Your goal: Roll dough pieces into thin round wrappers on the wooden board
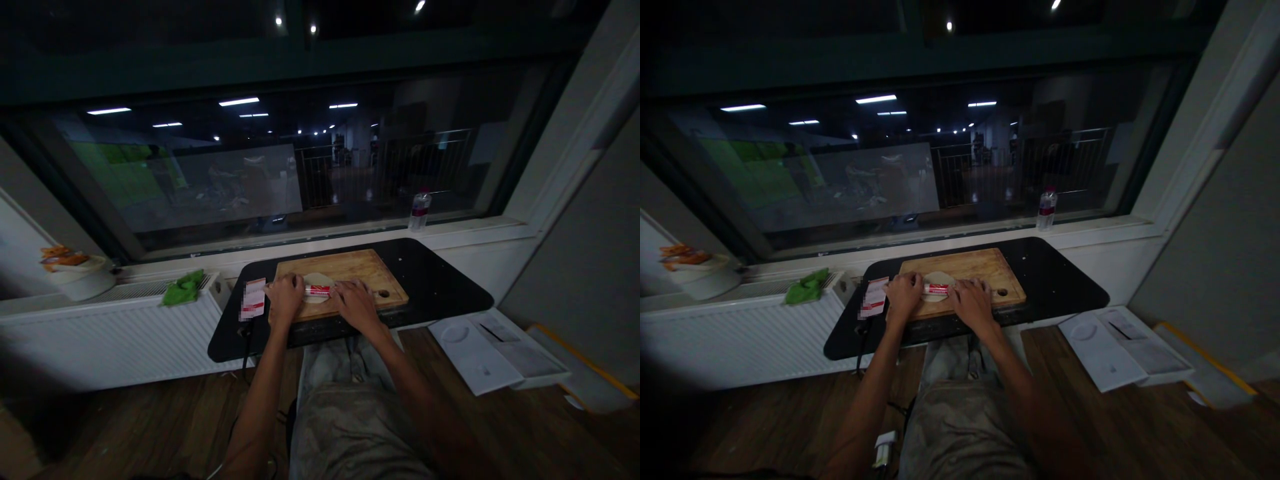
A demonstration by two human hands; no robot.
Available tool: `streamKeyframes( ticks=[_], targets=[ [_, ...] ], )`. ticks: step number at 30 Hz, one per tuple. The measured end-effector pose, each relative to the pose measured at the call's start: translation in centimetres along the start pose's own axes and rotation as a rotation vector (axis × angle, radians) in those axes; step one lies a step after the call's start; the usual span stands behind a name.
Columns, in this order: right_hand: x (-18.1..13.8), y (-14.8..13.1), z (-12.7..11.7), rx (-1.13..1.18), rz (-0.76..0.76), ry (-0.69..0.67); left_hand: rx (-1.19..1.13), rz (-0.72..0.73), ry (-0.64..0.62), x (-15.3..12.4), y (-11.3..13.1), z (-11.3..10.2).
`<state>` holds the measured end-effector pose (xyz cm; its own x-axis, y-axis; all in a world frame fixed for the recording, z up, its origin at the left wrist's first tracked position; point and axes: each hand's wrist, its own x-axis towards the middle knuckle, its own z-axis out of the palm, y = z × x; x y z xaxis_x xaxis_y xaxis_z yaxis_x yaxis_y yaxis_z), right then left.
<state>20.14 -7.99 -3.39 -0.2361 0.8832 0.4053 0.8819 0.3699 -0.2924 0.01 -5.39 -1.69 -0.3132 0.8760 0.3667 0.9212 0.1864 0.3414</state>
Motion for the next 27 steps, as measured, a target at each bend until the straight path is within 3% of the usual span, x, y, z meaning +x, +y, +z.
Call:
streamKeyframes(
  ticks=[13,27],
  targets=[
    [3.4,0.6,-0.4,-0.092,-0.017,-0.072,0.021,0.004,0.038,0.0,-0.1,0.3],
    [-0.1,0.0,-0.4,0.042,-0.059,0.030,-0.024,-0.024,-0.007,-0.1,0.0,-0.2]
  ],
)
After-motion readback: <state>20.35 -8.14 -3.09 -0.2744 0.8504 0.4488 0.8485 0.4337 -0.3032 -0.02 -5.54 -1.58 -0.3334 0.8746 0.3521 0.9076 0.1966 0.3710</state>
